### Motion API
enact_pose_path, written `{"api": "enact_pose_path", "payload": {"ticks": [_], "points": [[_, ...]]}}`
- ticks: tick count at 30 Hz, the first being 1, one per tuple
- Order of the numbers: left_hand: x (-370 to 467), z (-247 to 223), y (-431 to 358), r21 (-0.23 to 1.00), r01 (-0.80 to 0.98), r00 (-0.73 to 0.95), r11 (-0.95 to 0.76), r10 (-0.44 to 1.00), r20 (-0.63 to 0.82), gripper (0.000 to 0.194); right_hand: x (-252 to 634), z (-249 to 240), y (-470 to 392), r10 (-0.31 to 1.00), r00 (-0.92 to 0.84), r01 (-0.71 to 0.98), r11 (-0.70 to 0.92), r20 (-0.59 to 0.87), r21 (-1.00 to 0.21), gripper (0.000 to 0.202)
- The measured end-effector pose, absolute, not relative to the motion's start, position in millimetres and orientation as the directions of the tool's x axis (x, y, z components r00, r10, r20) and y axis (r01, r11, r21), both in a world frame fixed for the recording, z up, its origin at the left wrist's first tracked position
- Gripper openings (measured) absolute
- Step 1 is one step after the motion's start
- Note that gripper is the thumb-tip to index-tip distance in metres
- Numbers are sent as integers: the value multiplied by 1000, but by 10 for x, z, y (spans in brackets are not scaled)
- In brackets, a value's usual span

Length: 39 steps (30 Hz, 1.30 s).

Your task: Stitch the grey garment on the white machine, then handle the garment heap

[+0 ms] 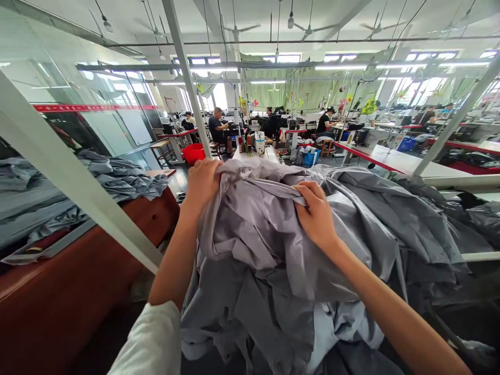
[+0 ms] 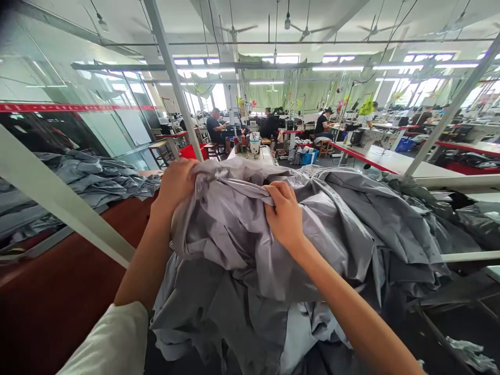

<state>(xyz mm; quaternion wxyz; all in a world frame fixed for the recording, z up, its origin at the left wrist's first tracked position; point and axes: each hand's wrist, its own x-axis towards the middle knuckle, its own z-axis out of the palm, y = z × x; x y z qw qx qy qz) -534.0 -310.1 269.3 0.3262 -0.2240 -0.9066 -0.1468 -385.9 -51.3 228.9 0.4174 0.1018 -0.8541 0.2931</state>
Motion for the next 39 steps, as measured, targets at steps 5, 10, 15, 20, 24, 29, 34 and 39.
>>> {"api": "enact_pose_path", "payload": {"ticks": [5, 10, 15, 20, 24, 29, 34, 39], "points": [[-4940, 2034, -3476, 189, 514, -816, 837, 409, 409, 40, -3760, 1952, -181, 65, -733, -302, 860, 677, -411, 42], [-4256, 1873, -3406, 206, 546, -732, 812, 343, 589, 49, -3321, 1652, -169, -433, -832, -508, 846, 346, -164, 40], [-4082, 1827, -2924, 2, 847, -513, 532, 816, 268, 55, -2999, 1516, -439, -612, -767, -629, 777, 190, -34, 35], [-4271, 1565, -3032, -19, 748, -646, 664, 734, 209, 13, -2953, 1475, -360, -462, -869, -487, 862, 178, -140, 38], [-4182, 1562, -3446, 54, 746, -602, 664, 637, 481, 12, -2916, 1564, -302, -391, -907, -420, 869, 155, -263, 43], [-4087, 1846, -3524, 248, 781, -551, 573, 446, 705, 13, -2834, 1650, -759, -311, -862, -389, 912, 401, -130, 67], [-4254, 2335, -3070, 352, 744, -635, 568, 436, 638, 16, -3042, 1726, -1075, -243, -886, -317, 939, 394, -136, 71], [-4781, 3138, -2615, 271, 741, -596, 614, 417, 686, 36, -3668, 2609, -497, -98, -884, -282, 892, 457, -354, 42]]}}
